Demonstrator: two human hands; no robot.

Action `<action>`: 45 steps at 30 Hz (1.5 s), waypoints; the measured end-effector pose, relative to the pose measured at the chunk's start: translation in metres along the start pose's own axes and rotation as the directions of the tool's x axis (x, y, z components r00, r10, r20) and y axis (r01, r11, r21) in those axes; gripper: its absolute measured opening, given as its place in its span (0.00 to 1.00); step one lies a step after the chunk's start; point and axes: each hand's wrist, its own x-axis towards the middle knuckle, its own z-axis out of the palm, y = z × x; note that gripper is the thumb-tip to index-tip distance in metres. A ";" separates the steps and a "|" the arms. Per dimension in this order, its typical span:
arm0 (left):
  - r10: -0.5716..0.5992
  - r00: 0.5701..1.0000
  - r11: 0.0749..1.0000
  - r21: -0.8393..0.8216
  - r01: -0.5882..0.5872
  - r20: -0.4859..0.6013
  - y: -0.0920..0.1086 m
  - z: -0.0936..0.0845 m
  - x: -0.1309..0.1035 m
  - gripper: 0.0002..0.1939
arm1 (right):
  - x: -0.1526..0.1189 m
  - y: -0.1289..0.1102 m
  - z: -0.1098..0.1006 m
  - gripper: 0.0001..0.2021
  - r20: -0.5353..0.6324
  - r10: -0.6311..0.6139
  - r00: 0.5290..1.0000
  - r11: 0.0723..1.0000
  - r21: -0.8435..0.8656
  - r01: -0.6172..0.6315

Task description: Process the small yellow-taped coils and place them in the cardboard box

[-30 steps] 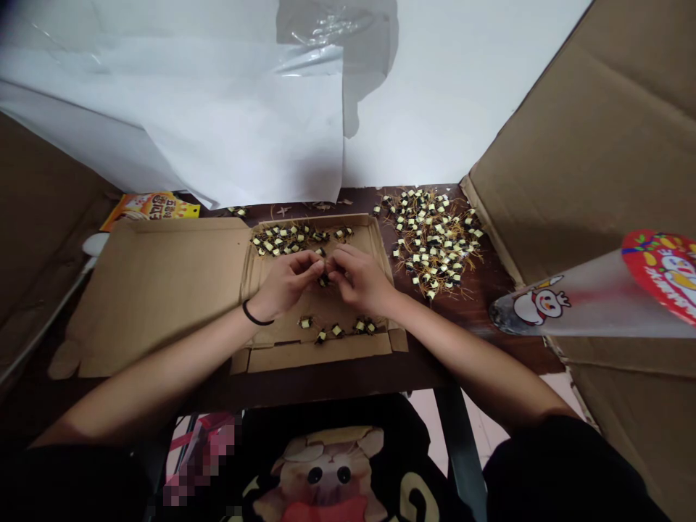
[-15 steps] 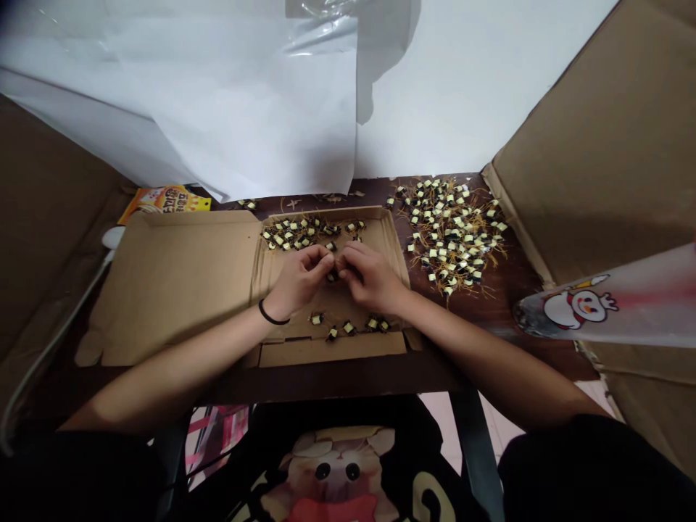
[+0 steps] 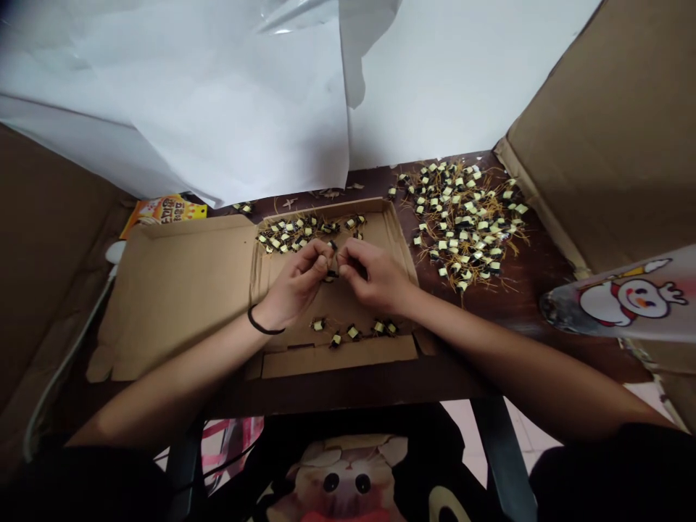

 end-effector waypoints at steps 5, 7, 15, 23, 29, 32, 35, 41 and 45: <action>-0.093 0.995 0.994 -0.060 0.095 0.029 0.003 0.000 -0.001 0.17 | 0.000 0.001 -0.003 0.06 0.078 0.006 0.997 1.000 0.019 -0.007; -0.128 0.992 0.986 -0.108 0.128 0.008 0.005 0.001 -0.002 0.18 | 0.001 0.002 -0.003 0.06 0.094 0.005 0.996 0.999 0.037 -0.008; -0.279 0.960 0.906 -0.339 0.253 -0.029 0.009 0.008 -0.008 0.13 | 0.002 0.003 -0.005 0.09 0.178 0.032 0.984 0.986 0.158 -0.060; -0.354 0.934 0.815 -0.507 0.279 -0.055 0.013 0.007 -0.007 0.07 | 0.004 0.002 -0.009 0.19 0.248 0.074 0.966 0.947 0.286 -0.146; -0.371 0.923 0.812 -0.517 0.272 -0.097 0.011 0.006 -0.001 0.09 | 0.006 0.001 -0.008 0.20 0.222 0.131 0.966 0.922 0.331 -0.202; -0.384 0.918 0.809 -0.515 0.281 -0.101 0.011 0.004 0.001 0.10 | 0.006 0.001 -0.007 0.18 0.184 0.200 0.962 0.903 0.346 -0.254; -0.383 0.921 0.813 -0.498 0.301 -0.068 0.011 0.001 0.001 0.15 | 0.007 0.001 -0.007 0.14 0.123 0.275 0.954 0.885 0.356 -0.301; -0.243 0.968 0.907 -0.368 0.202 -0.066 0.008 0.000 -0.003 0.26 | 0.006 0.003 -0.006 0.12 0.071 0.323 0.944 0.863 0.387 -0.325; -0.226 0.966 0.942 -0.281 0.183 -0.126 0.004 0.000 -0.003 0.26 | 0.006 0.002 -0.008 0.13 0.048 0.312 0.949 0.882 0.357 -0.308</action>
